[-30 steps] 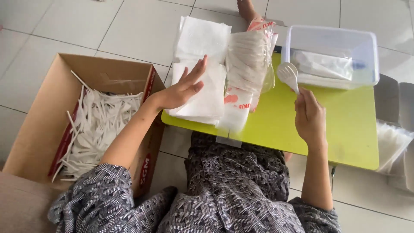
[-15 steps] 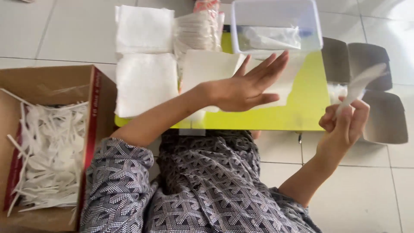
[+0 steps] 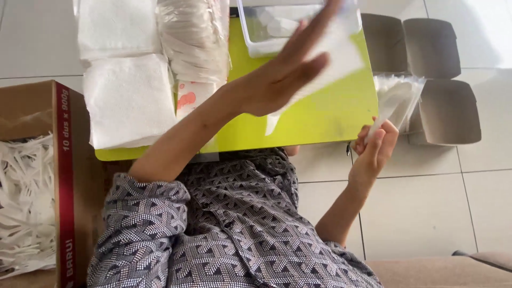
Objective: Wrapping plastic forks in paper napkins for food service packaging.
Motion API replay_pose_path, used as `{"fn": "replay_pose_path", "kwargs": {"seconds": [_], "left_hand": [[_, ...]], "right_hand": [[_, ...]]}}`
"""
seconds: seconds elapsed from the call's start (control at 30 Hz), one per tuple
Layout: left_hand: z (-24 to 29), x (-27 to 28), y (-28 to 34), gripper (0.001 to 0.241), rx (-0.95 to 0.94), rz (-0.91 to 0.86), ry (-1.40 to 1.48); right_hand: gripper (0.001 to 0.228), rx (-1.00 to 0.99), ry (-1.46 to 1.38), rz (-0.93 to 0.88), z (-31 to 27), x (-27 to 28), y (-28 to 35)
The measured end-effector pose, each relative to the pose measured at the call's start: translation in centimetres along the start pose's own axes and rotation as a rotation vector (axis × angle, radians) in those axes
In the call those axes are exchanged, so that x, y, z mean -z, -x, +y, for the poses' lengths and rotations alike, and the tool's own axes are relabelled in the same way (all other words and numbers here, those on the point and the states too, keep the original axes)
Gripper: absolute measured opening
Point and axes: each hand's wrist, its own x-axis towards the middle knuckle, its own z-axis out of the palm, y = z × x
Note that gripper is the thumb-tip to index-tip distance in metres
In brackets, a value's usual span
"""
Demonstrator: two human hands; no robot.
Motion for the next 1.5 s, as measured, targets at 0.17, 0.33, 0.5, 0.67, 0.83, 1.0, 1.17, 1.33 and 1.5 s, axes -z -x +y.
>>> {"fn": "replay_pose_path", "kwargs": {"seconds": [0.17, 0.33, 0.5, 0.67, 0.83, 1.0, 1.17, 1.33, 1.5], "left_hand": [[1.4, -0.8, 7.3, 0.072, 0.114, 0.279, 0.050], [-1.6, -4.3, 11.3, 0.082, 0.282, 0.245, -0.100], [-4.2, -9.0, 11.0, 0.071, 0.285, 0.364, 0.109], [-4.3, -11.1, 10.9, 0.079, 0.262, 0.380, 0.373], [-3.2, -9.9, 10.5, 0.091, 0.288, 0.497, 0.635], [-5.0, -10.5, 10.4, 0.069, 0.351, 0.535, 0.560], [-6.8, -9.8, 11.5, 0.031, 0.266, 0.206, -0.576], [-7.0, -10.4, 11.5, 0.043, 0.219, 0.037, -0.946], [-3.9, -10.5, 10.5, 0.080, 0.401, 0.044, -0.998]], "right_hand": [[0.032, 0.063, 0.021, -0.034, 0.8, -1.0, 0.7], [0.045, 0.153, 0.067, -0.205, 4.0, -1.6, 0.4], [0.031, 0.167, 0.392, -0.401, 3.6, -4.1, 1.3], [0.027, 0.188, 0.508, -0.354, 2.9, -7.3, 0.6], [0.023, 0.223, 0.343, -0.414, 3.9, -8.8, -2.1], [0.025, 0.256, 0.103, -0.507, 4.9, -10.4, -5.5], [0.017, 0.286, -0.038, -0.432, 4.9, -6.4, -6.6], [0.013, 0.455, 0.066, -0.338, 2.9, -3.5, -4.7], [0.010, 0.468, 0.426, -0.131, 2.7, -2.4, -2.6]]}}
